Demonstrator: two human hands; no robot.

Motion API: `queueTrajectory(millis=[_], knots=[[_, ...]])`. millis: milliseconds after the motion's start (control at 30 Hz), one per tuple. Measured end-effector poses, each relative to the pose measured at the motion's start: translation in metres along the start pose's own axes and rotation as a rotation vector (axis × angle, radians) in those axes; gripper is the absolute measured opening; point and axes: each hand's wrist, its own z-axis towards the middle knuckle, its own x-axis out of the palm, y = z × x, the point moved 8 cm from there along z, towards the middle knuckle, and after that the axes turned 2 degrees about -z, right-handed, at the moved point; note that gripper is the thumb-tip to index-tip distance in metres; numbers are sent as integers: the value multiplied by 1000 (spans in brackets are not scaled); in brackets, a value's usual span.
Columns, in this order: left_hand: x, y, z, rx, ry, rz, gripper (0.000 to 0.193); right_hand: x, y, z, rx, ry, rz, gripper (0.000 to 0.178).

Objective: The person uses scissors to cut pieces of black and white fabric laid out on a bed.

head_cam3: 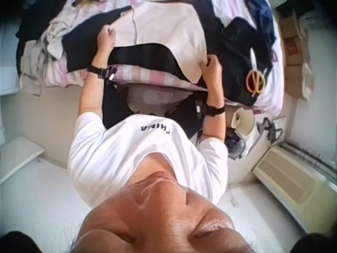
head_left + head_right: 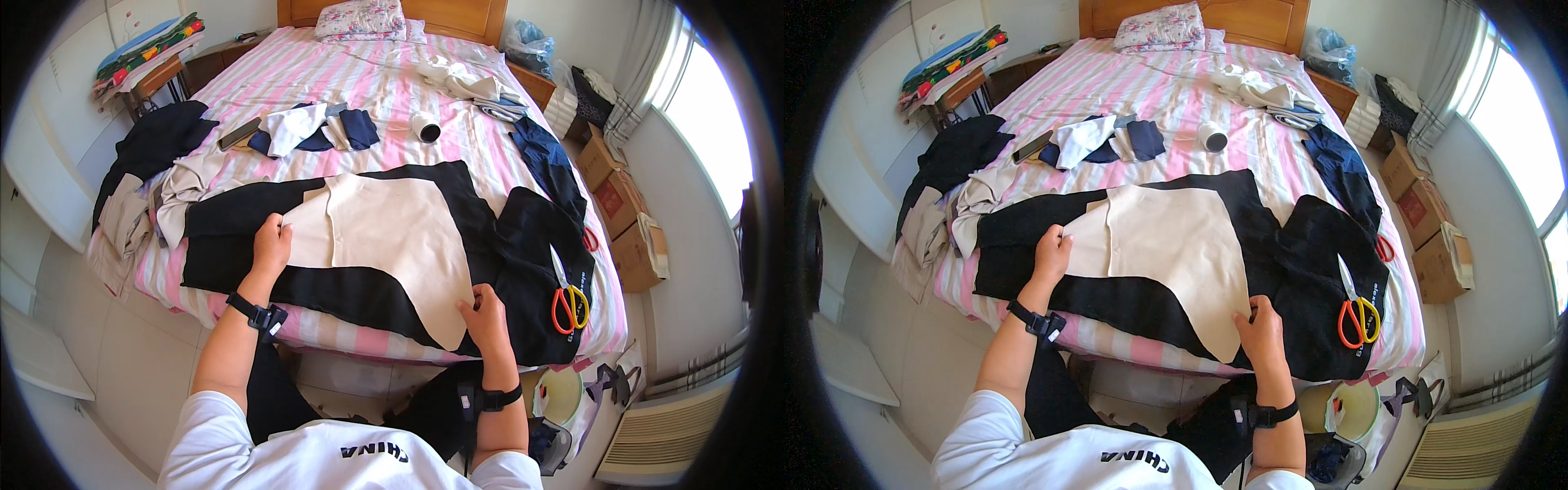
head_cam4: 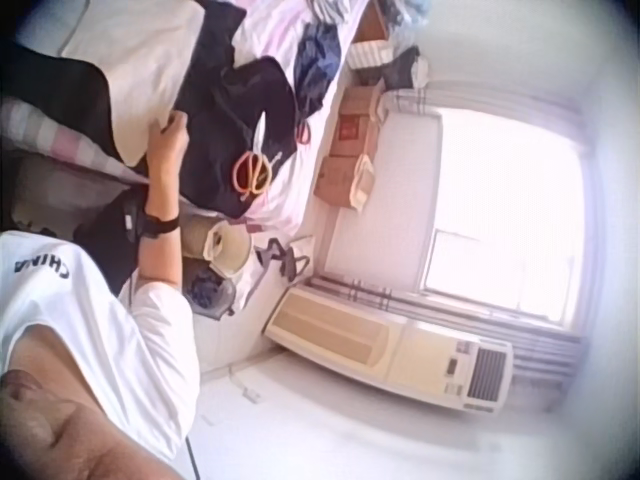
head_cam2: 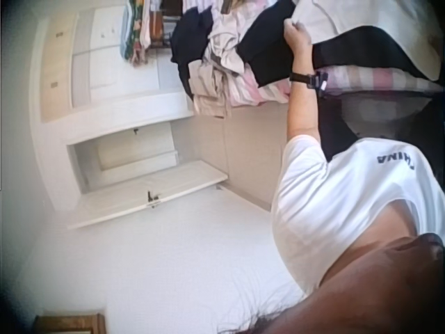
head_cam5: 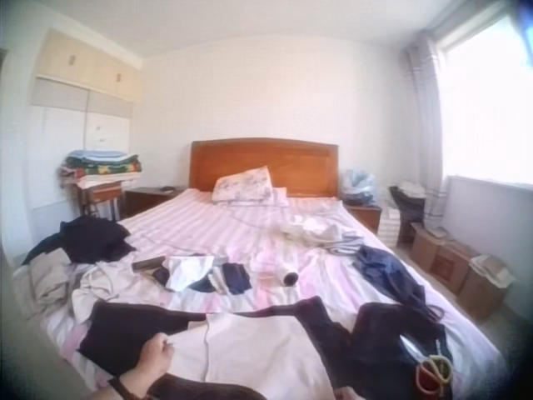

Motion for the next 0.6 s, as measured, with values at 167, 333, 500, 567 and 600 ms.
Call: queueTrajectory(millis=[167,333,500,567,600], knots=[[6,5,3,-32,46,14,16,-5,0,2,-11,22,-9,27],[2,6,7,5,-4,-85,13,-4,1,2,-2,89,-32,22],[-23,-43,11,8,72,-431,25,-20,3,2,1,29,427,29],[-34,-60,13,-18,229,-664,28,-48,55,-7,6,126,953,29],[-37,-55,13,-50,268,-659,26,-58,63,-9,1,99,970,26]])
